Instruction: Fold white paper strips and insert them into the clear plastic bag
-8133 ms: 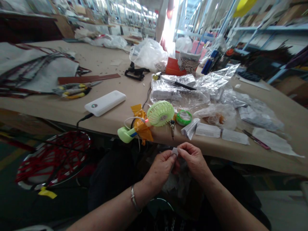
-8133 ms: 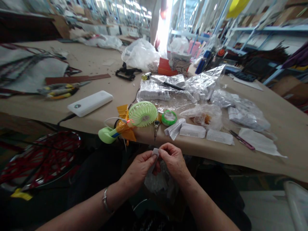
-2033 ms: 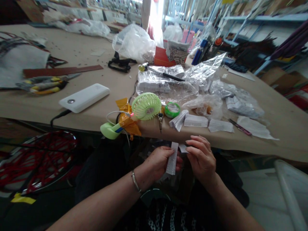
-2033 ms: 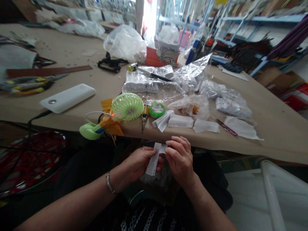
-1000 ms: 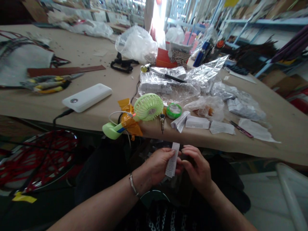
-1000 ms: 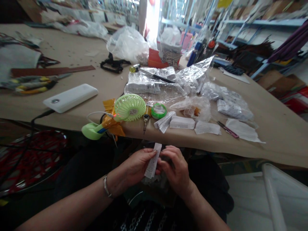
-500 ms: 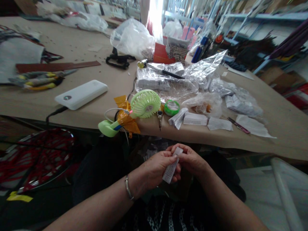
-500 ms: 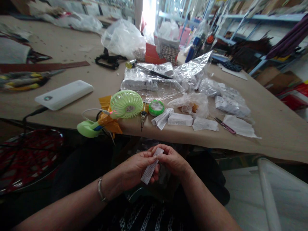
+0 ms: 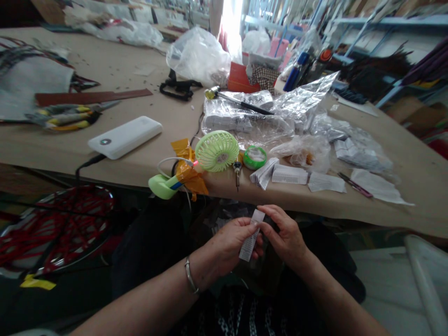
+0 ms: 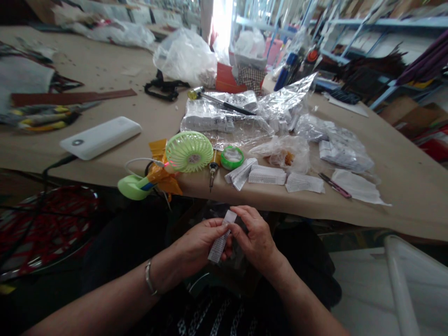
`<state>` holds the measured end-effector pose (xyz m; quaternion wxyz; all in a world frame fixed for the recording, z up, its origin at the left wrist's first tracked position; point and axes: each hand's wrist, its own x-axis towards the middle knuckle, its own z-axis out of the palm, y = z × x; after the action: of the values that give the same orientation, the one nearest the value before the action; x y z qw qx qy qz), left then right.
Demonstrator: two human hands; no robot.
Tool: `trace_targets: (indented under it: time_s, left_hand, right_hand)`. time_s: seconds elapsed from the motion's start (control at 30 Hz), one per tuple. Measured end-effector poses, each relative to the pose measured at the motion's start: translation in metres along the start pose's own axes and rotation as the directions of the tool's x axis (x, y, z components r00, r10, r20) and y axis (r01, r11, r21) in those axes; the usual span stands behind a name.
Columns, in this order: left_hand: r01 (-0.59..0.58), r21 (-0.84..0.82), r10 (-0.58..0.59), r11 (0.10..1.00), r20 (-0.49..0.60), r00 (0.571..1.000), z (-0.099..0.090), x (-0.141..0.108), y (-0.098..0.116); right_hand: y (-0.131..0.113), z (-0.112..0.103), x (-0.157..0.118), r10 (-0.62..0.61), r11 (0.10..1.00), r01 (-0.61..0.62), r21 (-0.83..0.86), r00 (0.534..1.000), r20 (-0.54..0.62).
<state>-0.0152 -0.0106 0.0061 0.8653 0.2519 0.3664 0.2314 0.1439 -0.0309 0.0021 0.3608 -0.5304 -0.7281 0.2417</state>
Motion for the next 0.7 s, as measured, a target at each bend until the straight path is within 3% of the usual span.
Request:
trace_targets:
  time_s: [0.37,0.53,0.7]
  left_hand:
    - [0.003,-0.011,-0.003,1.000,-0.008,1.000,-0.002,-0.001,-0.002]
    - [-0.041,-0.003,0.041,0.999,-0.015,0.999,-0.005,-0.003,-0.004]
    - [-0.116,0.013,0.116,0.993,-0.011,0.993,-0.011,-0.002,-0.008]
  right_hand:
    - [-0.002,0.008,-0.003,0.072,0.995,-0.071,0.064,0.997,-0.015]
    - [-0.002,0.011,-0.001,0.257,0.927,-0.243,0.285,0.966,-0.013]
    - [-0.005,0.012,0.010,0.389,0.825,-0.392,0.407,0.916,0.095]
